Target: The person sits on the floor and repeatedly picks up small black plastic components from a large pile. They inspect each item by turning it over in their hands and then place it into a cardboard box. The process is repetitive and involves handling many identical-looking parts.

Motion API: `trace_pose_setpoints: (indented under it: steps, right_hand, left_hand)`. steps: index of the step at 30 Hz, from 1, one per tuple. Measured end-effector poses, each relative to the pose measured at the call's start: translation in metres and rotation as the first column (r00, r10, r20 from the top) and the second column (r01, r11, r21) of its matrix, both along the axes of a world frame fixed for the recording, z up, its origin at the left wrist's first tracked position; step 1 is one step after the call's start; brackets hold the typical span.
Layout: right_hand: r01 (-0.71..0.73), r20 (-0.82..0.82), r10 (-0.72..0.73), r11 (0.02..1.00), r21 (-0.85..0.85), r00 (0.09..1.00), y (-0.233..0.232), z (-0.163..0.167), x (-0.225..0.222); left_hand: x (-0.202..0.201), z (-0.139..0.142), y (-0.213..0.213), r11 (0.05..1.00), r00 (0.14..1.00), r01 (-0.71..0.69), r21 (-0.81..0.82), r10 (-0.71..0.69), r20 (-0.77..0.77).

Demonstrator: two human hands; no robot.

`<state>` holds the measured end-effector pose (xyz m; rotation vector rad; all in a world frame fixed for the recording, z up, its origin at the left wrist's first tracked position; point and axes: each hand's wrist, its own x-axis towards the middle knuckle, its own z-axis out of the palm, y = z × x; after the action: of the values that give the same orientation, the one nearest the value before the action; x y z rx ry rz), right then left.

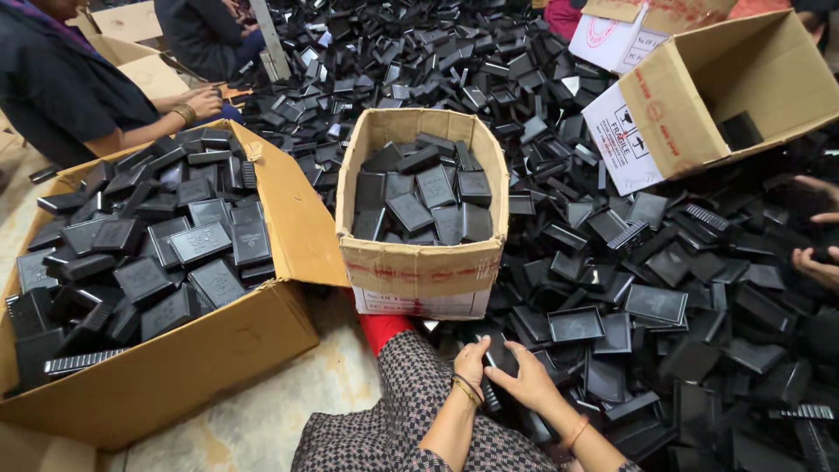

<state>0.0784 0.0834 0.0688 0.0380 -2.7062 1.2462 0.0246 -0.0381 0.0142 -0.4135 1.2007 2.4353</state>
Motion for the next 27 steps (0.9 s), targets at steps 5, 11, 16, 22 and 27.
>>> trace_pose_setpoints:
  steps: [5,11,16,22,27]
  right_hand:
    - [0.2,0.358,0.002,0.827,-0.525,0.934,0.0,0.006,0.013]
    - [0.062,0.163,0.067,0.733,-0.677,0.984,-0.005,-0.011,0.022]
    - [0.038,0.19,0.105,0.778,-0.628,0.976,-0.009,-0.014,0.021]
    - [0.006,0.149,0.114,0.774,-0.634,0.982,-0.01,-0.008,0.019]
    - [-0.008,0.143,0.074,0.911,-0.412,0.987,-0.017,-0.003,0.019]
  left_hand:
    - [-0.002,0.008,-0.006,0.997,0.985,-0.049,0.066,0.037,0.171]
    - [-0.001,0.012,-0.005,0.991,0.986,0.068,0.116,-0.084,0.142]
    - [-0.005,0.001,-0.005,1.0,0.986,-0.011,-0.009,0.013,0.167]
    - [-0.005,-0.003,-0.004,0.985,0.983,-0.016,0.171,-0.016,0.185]
    - [-0.003,-0.006,-0.003,0.999,0.998,-0.024,0.043,0.021,0.067]
